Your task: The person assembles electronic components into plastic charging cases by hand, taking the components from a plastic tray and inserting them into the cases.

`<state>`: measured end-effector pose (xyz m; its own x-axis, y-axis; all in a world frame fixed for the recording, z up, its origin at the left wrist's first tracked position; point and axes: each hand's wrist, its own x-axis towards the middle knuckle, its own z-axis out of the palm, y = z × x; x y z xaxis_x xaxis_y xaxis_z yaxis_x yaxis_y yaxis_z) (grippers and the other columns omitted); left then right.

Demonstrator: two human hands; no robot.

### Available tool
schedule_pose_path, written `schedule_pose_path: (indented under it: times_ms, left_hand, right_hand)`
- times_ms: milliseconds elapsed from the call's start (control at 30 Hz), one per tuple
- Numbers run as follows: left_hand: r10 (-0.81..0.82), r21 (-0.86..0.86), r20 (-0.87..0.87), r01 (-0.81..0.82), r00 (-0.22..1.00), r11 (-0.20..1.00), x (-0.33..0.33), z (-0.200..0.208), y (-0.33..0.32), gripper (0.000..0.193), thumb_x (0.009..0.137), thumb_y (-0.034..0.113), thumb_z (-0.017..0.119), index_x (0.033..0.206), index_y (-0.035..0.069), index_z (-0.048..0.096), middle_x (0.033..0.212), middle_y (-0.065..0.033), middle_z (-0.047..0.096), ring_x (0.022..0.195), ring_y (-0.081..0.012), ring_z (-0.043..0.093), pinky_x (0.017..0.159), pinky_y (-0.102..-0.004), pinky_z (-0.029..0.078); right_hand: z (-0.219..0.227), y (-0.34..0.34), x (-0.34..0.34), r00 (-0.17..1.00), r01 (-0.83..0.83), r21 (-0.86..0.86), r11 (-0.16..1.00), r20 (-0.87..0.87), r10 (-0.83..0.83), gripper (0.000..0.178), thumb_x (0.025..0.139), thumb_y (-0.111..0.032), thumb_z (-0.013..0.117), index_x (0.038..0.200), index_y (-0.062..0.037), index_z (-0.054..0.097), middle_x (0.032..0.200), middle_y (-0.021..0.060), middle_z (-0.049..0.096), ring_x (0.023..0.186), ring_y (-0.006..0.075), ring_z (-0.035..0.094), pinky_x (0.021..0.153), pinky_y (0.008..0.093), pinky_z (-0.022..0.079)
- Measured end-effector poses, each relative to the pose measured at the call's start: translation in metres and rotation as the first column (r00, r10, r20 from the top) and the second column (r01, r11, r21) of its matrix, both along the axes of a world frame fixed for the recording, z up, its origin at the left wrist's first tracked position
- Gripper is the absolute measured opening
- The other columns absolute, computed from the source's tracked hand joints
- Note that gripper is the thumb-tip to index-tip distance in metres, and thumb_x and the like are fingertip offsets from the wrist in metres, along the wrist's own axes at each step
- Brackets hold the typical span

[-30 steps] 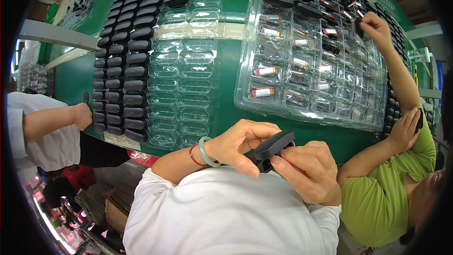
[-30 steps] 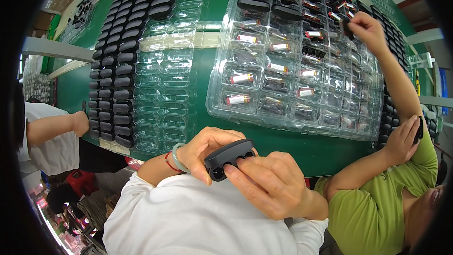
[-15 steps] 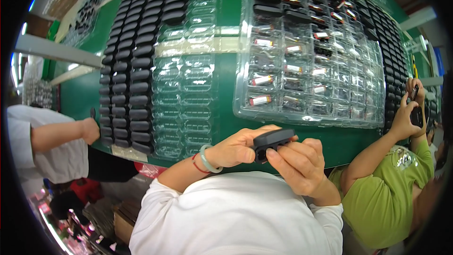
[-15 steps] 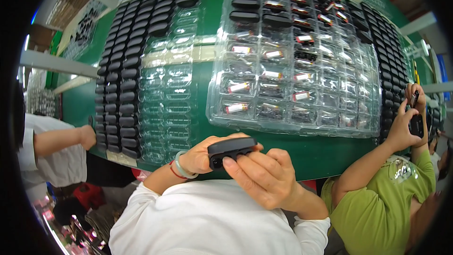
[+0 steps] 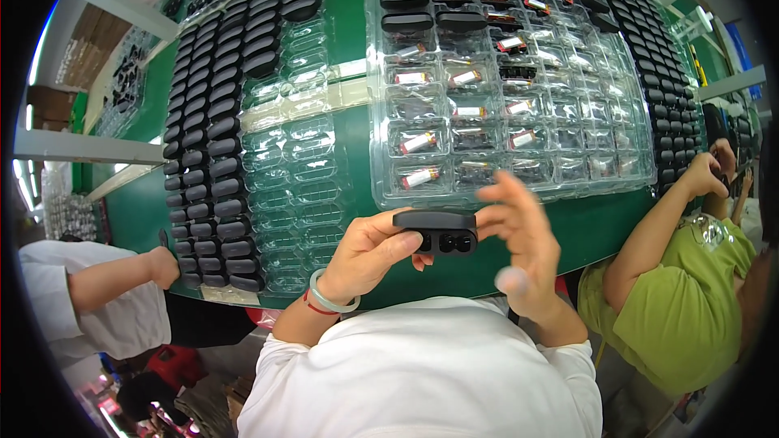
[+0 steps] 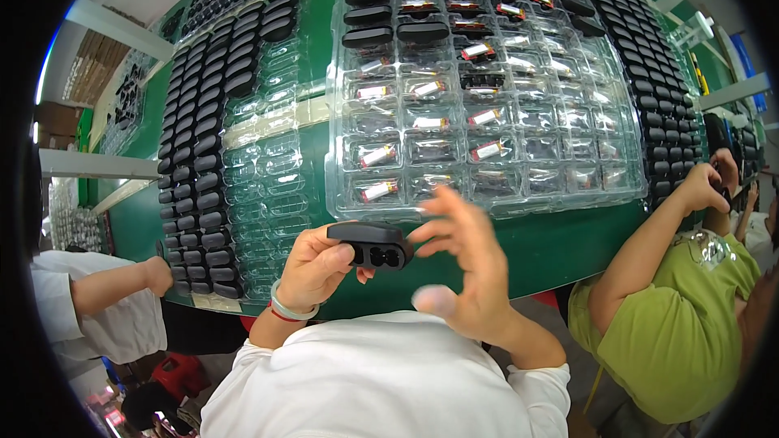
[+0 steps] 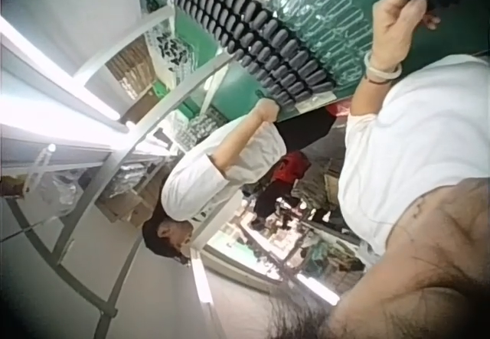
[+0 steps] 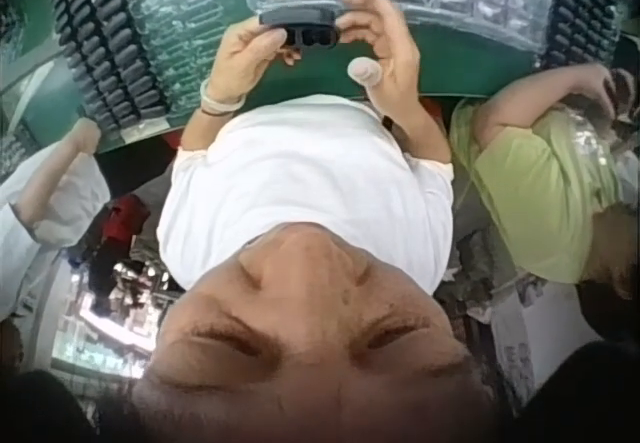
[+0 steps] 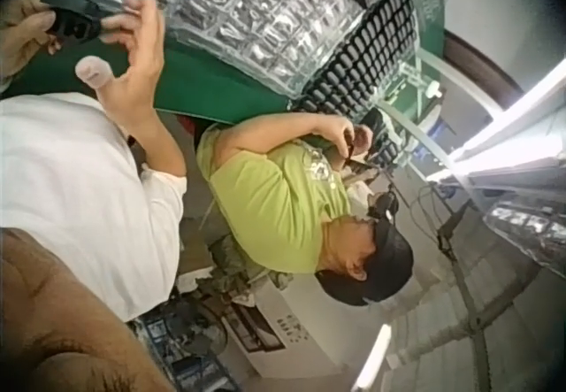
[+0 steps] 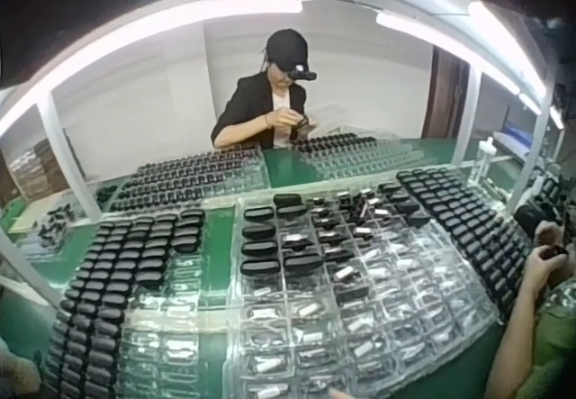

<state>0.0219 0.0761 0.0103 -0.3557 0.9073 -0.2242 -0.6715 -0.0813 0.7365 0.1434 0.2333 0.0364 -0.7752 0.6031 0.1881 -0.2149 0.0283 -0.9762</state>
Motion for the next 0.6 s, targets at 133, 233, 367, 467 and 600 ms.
schedule_pose_path:
  times_ms: [133,233,367,467,600]
  left_hand:
    - [0.019,-0.038,-0.538,-0.047,0.843,0.998,-0.001,0.012,0.002,0.038,0.084,0.005,0.059,0.120,-0.002,0.051,0.105,-0.0108,0.058,0.088,-0.0160,0.058,0.077,-0.0285,0.050]
    - [0.007,-0.088,-0.805,-0.132,0.593,0.987,-0.002,0.017,0.001,0.047,0.075,0.000,0.066,0.120,-0.002,0.052,0.108,-0.0132,0.058,0.094,-0.0215,0.059,0.079,-0.0298,0.050]
    - [0.065,0.026,-0.967,-0.159,0.247,0.987,0.000,0.017,-0.003,0.048,0.068,-0.005,0.067,0.114,-0.003,0.053,0.107,-0.0179,0.058,0.095,-0.0306,0.059,0.079,-0.0328,0.050]
    - [0.088,0.066,-0.976,-0.115,0.199,0.991,0.004,0.022,-0.006,0.050,0.062,-0.013,0.062,0.111,-0.009,0.053,0.103,-0.0203,0.059,0.093,-0.0314,0.060,0.079,-0.0358,0.051]
    - [0.103,0.083,-0.985,-0.142,0.141,0.986,0.005,0.018,-0.008,0.051,0.060,-0.015,0.060,0.110,-0.010,0.052,0.104,-0.0206,0.058,0.093,-0.0314,0.060,0.078,-0.0353,0.052]
  right_hand:
    - [-0.011,0.006,0.000,0.932,-0.322,0.128,0.938,0.220,0.289,0.040,0.072,-0.008,0.072,0.108,0.0011,0.058,0.105,0.0140,0.057,0.086,0.0220,0.060,0.071,0.0289,0.052]
    - [-0.009,0.004,-0.003,0.964,-0.267,0.468,0.842,0.145,0.224,0.047,0.066,0.003,0.071,0.111,0.0007,0.057,0.104,0.0148,0.058,0.087,0.0253,0.061,0.074,0.0287,0.052]
    - [-0.010,-0.002,-0.002,0.959,-0.277,0.434,0.857,0.175,0.221,0.055,0.064,0.013,0.066,0.116,0.0013,0.053,0.109,0.0150,0.057,0.094,0.0258,0.059,0.073,0.0319,0.054]
    - [-0.008,-0.002,0.001,0.947,-0.322,0.527,0.786,0.177,0.269,0.058,0.062,0.016,0.063,0.118,0.0022,0.052,0.112,0.0167,0.055,0.097,0.0266,0.058,0.073,0.0307,0.054]
    - [-0.007,-0.004,0.000,0.943,-0.333,0.527,0.782,0.174,0.284,0.063,0.059,0.021,0.059,0.119,0.0039,0.050,0.111,0.0184,0.056,0.096,0.0283,0.059,0.074,0.0308,0.054]
